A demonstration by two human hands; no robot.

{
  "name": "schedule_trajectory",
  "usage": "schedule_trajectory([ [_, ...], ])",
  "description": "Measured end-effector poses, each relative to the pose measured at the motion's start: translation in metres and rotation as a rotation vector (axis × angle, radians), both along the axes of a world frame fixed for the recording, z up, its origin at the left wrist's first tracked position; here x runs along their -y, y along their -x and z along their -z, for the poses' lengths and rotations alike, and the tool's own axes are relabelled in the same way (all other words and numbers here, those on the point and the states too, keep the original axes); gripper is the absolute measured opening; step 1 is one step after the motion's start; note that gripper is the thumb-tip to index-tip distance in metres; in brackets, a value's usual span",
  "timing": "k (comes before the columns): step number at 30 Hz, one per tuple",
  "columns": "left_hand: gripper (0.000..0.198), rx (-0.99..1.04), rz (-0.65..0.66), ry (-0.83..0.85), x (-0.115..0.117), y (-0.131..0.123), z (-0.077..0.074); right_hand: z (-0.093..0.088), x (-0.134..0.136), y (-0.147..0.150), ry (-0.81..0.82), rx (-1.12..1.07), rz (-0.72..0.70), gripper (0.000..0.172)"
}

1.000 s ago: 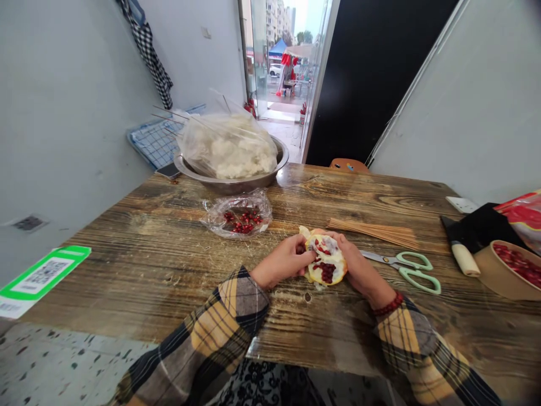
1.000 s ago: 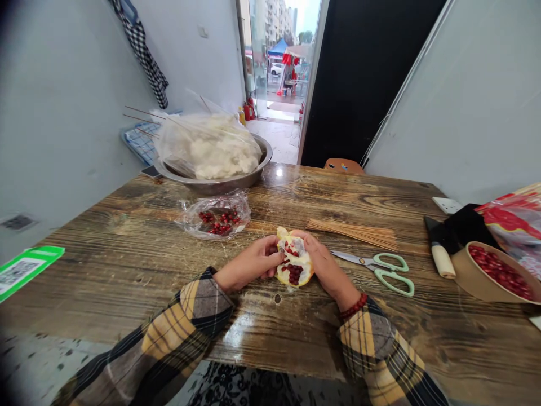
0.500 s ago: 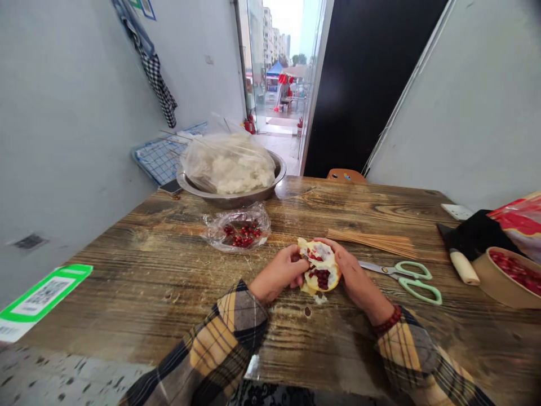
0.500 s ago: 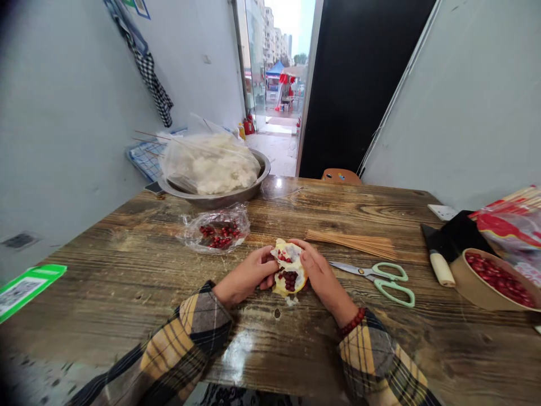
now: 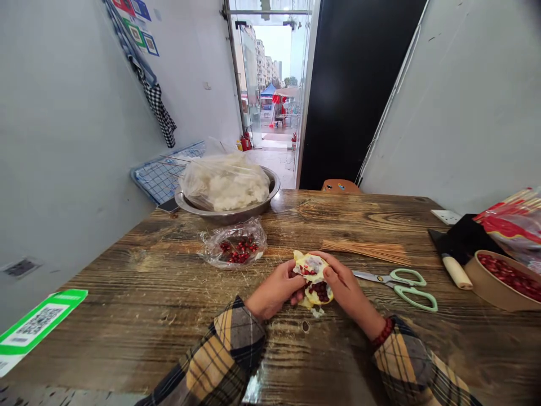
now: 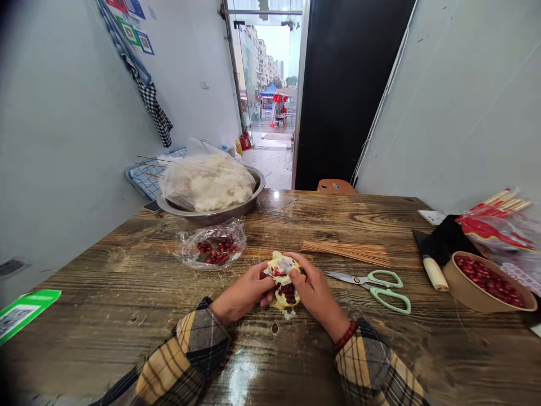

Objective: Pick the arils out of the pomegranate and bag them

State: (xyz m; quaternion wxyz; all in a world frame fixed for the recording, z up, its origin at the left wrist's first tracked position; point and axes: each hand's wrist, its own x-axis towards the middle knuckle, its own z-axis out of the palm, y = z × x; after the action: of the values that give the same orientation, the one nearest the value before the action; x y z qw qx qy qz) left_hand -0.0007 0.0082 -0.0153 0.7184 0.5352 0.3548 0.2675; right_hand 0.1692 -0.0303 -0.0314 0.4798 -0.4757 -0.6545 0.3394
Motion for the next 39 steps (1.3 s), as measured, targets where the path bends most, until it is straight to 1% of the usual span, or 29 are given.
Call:
schedule_trajectory([
  [4,0.028,-0.021,-0.024,0.004,0.0027,-0.0024,-0.0006,-0.0014,0.0019,0.0018,-0.011,0.021,0.047,0.043],
  [8,0.021,0.03,-0.046,0.069,0.0036,-0.0041,-0.0012,-0.0008,0.0019,0.0,0.021,-0.031,0.063,0.044],
  [11,0.019,0.11,-0.057,0.155,0.0025,-0.0038,-0.0019,0.003,-0.0003,-0.0017,0.069,-0.153,0.078,0.045],
  [14,0.016,0.172,-0.022,0.209,0.0007,-0.0026,-0.0031,0.0061,-0.0028,-0.0012,0.143,-0.316,0.081,0.048],
  [16,0.015,0.19,0.002,0.225,-0.0003,-0.002,-0.0038,0.0058,-0.0041,0.0003,0.199,-0.419,0.079,0.052],
  [19,0.018,0.206,0.0,0.241,-0.0005,-0.0011,-0.0048,0.0028,-0.0053,0.003,0.291,-0.549,0.076,0.057],
  [22,0.019,0.227,-0.009,0.243,0.001,-0.0002,-0.0058,0.0012,-0.0057,0.0039,0.356,-0.624,0.063,0.06],
  [25,0.02,0.213,-0.018,0.232,0.0024,0.0005,-0.0059,0.0021,-0.0062,0.0028,0.383,-0.634,0.038,0.061],
  [28,0.026,0.172,-0.022,0.198,0.0026,0.0007,-0.0039,0.0029,-0.007,0.0019,0.383,-0.653,0.036,0.059],
  [33,0.039,0.102,0.055,0.112,0.002,0.0007,0.0009,0.0019,-0.0072,0.0029,0.379,-0.636,0.056,0.058],
  [35,0.041,0.101,0.075,0.089,0.0023,0.0003,0.0022,0.0026,-0.007,0.0032,0.359,-0.607,0.069,0.057],
  [39,0.041,0.11,0.062,0.085,0.0025,-0.0012,0.0039,0.007,-0.007,0.0024,0.279,-0.528,0.067,0.052],
])
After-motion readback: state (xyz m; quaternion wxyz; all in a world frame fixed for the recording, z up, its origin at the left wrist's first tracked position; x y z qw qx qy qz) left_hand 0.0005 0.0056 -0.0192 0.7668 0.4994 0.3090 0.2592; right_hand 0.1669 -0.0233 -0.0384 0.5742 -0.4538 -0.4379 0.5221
